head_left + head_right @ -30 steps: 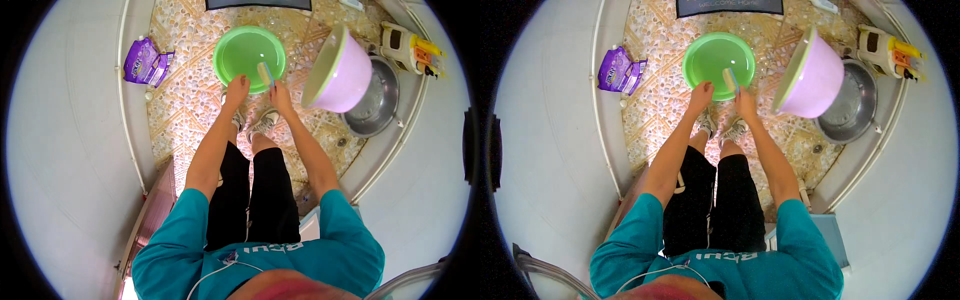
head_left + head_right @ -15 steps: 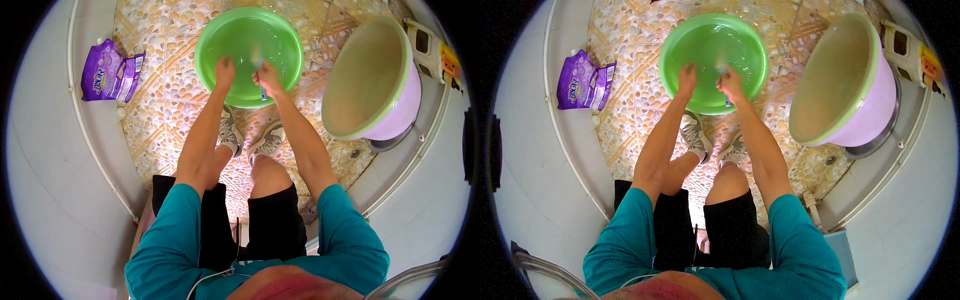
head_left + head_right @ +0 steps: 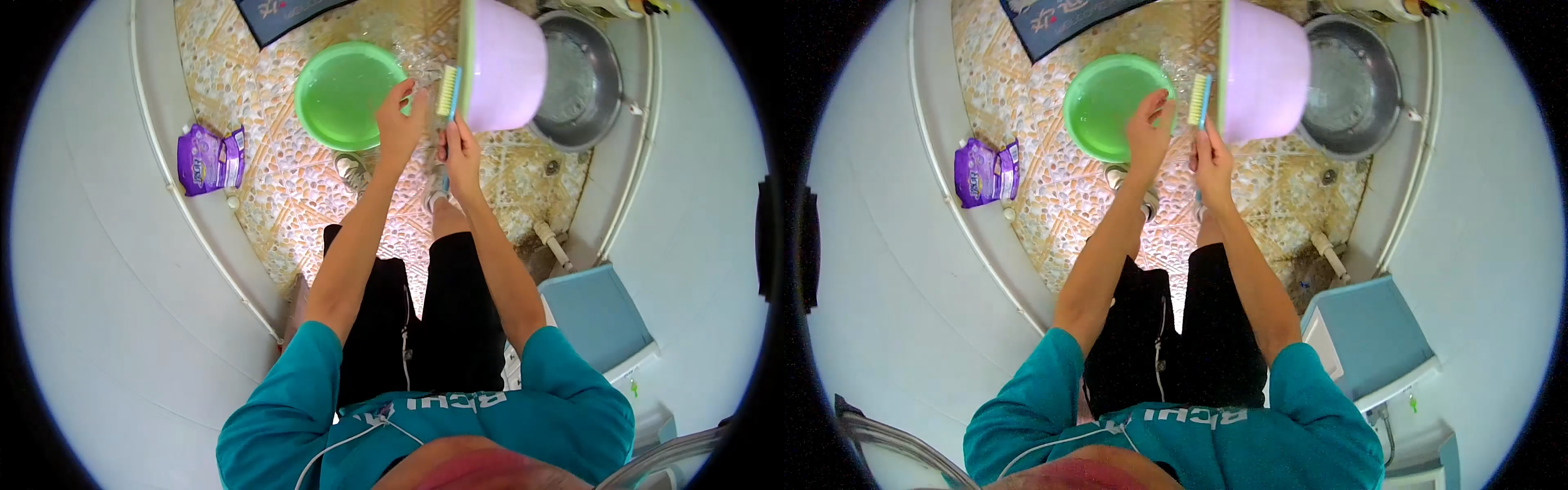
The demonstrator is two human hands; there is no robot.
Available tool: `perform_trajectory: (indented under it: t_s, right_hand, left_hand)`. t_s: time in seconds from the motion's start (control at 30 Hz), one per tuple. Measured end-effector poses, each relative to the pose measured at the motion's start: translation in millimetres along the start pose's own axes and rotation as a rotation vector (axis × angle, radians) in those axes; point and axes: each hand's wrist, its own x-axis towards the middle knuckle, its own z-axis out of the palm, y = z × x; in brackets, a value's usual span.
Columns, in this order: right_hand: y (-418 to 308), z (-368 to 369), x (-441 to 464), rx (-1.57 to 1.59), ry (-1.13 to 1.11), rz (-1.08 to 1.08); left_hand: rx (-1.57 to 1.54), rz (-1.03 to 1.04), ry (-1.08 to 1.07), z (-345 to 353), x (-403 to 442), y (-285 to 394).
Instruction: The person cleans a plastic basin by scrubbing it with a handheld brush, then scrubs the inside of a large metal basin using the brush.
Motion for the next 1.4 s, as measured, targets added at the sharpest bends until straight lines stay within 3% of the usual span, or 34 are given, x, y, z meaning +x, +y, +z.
perform_trajectory:
  t_s: [0.07,0.2,0.27,0.33,0.4,0.47,0.6,0.7,0.8,0.9,1.03,1.1,1.2,1.37,1.4]
  right_hand:
    - [-20.5,-28.1,-5.0,-0.017,0.08,-0.054]
    - [-55.0,-77.7,14.6,-0.028,0.254,-0.119]
    - [-47.4,-114.0,45.4,-0.111,0.19,0.048]
    - [-40.6,-136.2,57.3,-0.093,0.124,0.189]
    - [-41.0,-149.4,76.0,-0.057,0.046,0.303]
    - [-51.7,-149.9,92.6,-0.203,-0.032,0.24]
    - [-56.9,-156.5,121.8,-0.109,-0.039,0.189]
    - [-42.2,-160.0,77.4,-0.236,0.007,0.463]
    - [-73.5,-163.9,125.2,-0.115,-0.012,0.329]
    - [-60.7,-152.4,96.2,-0.298,0.018,0.366]
    - [-44.0,-162.4,70.8,-0.271,0.018,0.42]
    - [-58.0,-174.0,114.4,0.056,-0.062,0.374]
    - [-49.2,-149.3,71.7,-0.209,0.034,0.444]
    - [-54.8,-161.5,95.6,-0.237,-0.059,0.395]
    - [-57.3,-161.4,109.3,-0.08,-0.028,0.374]
  left_hand:
    - [0.296,0.083,0.032,34.4,-5.1,12.6]
    - [0.354,0.083,-0.038,98.5,11.2,22.5]
    - [0.392,0.016,-0.047,122.2,26.6,20.6]
    - [0.655,-0.149,0.104,139.2,37.7,8.3]
    - [0.622,-0.089,0.152,143.1,37.1,1.5]
    - [0.634,-0.085,0.201,138.8,35.4,-8.5]
    - [0.614,-0.093,0.227,144.2,35.8,-10.6]
    - [0.605,-0.005,0.239,138.3,26.4,-18.8]
    - [0.629,0.017,0.247,144.0,34.3,-19.7]
    - [0.669,-0.044,0.239,143.2,39.6,-7.3]
    - [0.631,-0.005,0.213,133.4,33.7,-13.5]
    - [0.6,0.023,0.236,145.5,36.6,-19.4]
    - [0.604,0.008,0.23,151.2,28.6,-15.6]
    - [0.674,0.158,0.259,149.0,27.6,-28.3]
    - [0.683,0.13,0.259,153.5,28.3,-27.5]
